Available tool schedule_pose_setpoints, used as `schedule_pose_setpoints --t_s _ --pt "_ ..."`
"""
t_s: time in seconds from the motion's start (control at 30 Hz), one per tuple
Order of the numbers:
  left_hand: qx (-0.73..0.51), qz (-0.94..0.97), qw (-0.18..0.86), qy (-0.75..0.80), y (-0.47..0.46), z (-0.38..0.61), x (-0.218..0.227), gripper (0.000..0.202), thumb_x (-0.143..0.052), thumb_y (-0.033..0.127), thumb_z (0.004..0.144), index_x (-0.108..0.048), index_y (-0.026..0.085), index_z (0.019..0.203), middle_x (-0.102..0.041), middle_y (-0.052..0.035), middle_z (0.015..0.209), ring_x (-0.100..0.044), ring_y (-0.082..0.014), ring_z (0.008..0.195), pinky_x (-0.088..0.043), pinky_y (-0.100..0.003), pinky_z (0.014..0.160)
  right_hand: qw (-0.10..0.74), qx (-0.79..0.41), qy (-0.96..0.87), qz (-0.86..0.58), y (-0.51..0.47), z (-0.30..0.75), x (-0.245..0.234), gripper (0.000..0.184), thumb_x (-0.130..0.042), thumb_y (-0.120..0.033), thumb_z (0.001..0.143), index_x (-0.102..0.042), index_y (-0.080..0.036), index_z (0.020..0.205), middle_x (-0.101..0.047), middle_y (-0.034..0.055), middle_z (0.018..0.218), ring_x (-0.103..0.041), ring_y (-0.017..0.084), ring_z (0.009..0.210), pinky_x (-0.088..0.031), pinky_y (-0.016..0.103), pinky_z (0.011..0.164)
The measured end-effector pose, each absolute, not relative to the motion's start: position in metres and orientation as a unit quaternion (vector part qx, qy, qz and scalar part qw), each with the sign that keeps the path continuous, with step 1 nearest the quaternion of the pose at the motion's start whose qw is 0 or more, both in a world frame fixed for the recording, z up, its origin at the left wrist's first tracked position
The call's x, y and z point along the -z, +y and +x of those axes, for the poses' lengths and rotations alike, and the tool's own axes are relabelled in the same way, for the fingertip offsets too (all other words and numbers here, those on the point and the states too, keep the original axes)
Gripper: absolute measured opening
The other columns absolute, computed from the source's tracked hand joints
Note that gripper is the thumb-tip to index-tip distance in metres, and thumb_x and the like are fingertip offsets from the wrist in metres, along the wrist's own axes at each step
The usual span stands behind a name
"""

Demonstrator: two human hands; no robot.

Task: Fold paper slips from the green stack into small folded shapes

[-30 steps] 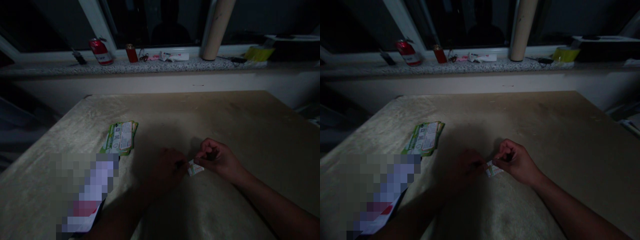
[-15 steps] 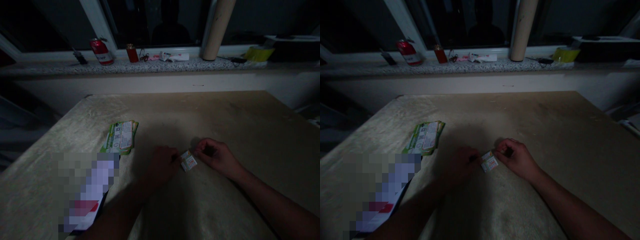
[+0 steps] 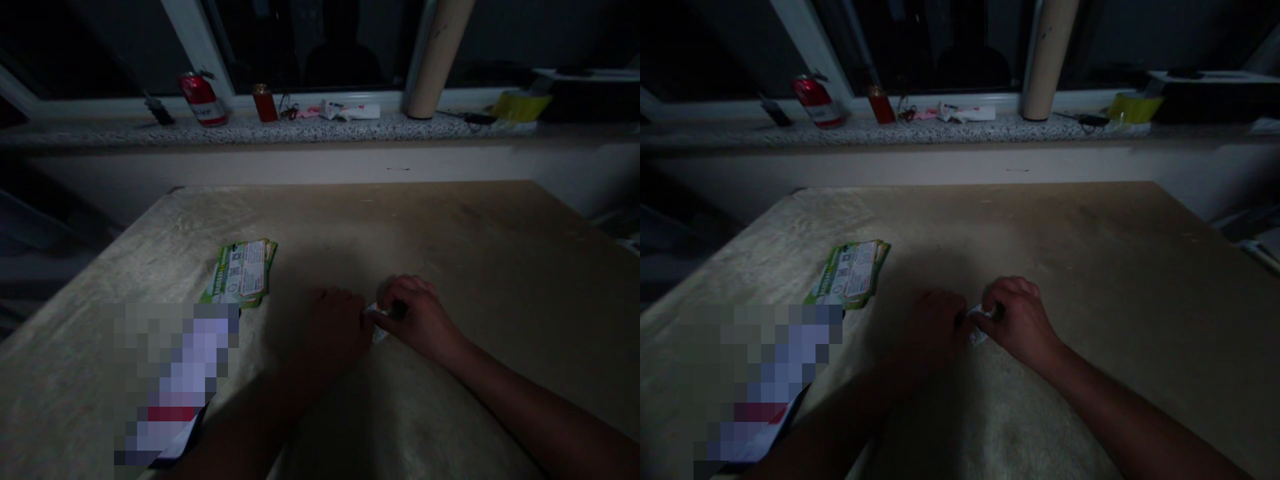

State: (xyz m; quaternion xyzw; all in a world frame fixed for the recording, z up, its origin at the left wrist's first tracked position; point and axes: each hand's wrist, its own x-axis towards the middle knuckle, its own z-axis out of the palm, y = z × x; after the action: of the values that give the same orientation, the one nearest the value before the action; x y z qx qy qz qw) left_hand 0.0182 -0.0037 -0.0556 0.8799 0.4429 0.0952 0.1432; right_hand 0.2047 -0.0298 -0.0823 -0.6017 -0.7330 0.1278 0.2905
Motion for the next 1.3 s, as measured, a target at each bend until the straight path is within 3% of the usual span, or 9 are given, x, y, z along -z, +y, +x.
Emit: schedule_pose_setpoints --t_s 0.47,0.73,0.97,1.07,1.3 --pt "-0.098 0.883 0.126 0.441 -0.005 0.014 0.059 0.013 -0.055 0.025 0.092 -0.062 0.019 0.084 -0.067 -0.0092 0.093 -0.060 -0.0279 0.095 -0.042 -0.047 0.090 0.242 -0.150 -0.759 -0.585 -0.035 0.240 0.080 0.022 -0.083 -0.031 0.076 -0.061 -0.025 0.076 -0.068 0.0047 0.106 -0.062 0.027 0.103 -0.043 0.044 0.091" --pt "-0.097 0.883 0.128 0.440 -0.010 0.013 0.055 0.017 -0.056 0.024 0.093 -0.064 0.020 0.107 -0.065 -0.0106 0.109 -0.058 -0.0285 0.101 -0.043 -0.046 0.089 0.254 -0.169 -0.755 -0.581 -0.035 0.239 0.078 0.021 -0.081 -0.028 0.077 -0.060 -0.024 0.078 -0.068 0.0041 0.103 -0.062 0.026 0.101 -0.043 0.044 0.092" --pt "-0.089 0.897 0.140 0.409 -0.011 0.011 0.050 0.017 -0.055 0.024 0.096 -0.070 0.020 0.090 -0.065 -0.0086 0.102 -0.059 -0.0248 0.094 -0.044 -0.041 0.085 0.292 -0.157 -0.733 -0.594 -0.033 0.227 0.080 0.021 -0.082 -0.031 0.077 -0.062 -0.025 0.082 -0.070 0.0039 0.099 -0.063 0.028 0.103 -0.041 0.047 0.094" --pt "-0.094 0.890 0.157 0.417 -0.010 0.010 0.050 0.020 -0.055 0.027 0.098 -0.072 0.021 0.089 -0.065 -0.0079 0.102 -0.059 -0.0242 0.094 -0.044 -0.039 0.084 0.311 -0.137 -0.719 -0.607 -0.032 0.215 0.084 0.021 -0.079 -0.036 0.080 -0.062 -0.025 0.078 -0.071 0.0041 0.095 -0.063 0.028 0.101 -0.041 0.047 0.093" --pt "-0.111 0.879 0.185 0.426 -0.007 0.007 0.054 0.020 -0.057 0.028 0.098 -0.075 0.020 0.092 -0.067 -0.0059 0.100 -0.061 -0.0231 0.094 -0.043 -0.039 0.086 0.311 -0.093 -0.698 -0.638 -0.032 0.200 0.088 0.019 -0.080 -0.034 0.080 -0.064 -0.025 0.076 -0.069 0.0056 0.096 -0.060 0.030 0.103 -0.038 0.049 0.093"
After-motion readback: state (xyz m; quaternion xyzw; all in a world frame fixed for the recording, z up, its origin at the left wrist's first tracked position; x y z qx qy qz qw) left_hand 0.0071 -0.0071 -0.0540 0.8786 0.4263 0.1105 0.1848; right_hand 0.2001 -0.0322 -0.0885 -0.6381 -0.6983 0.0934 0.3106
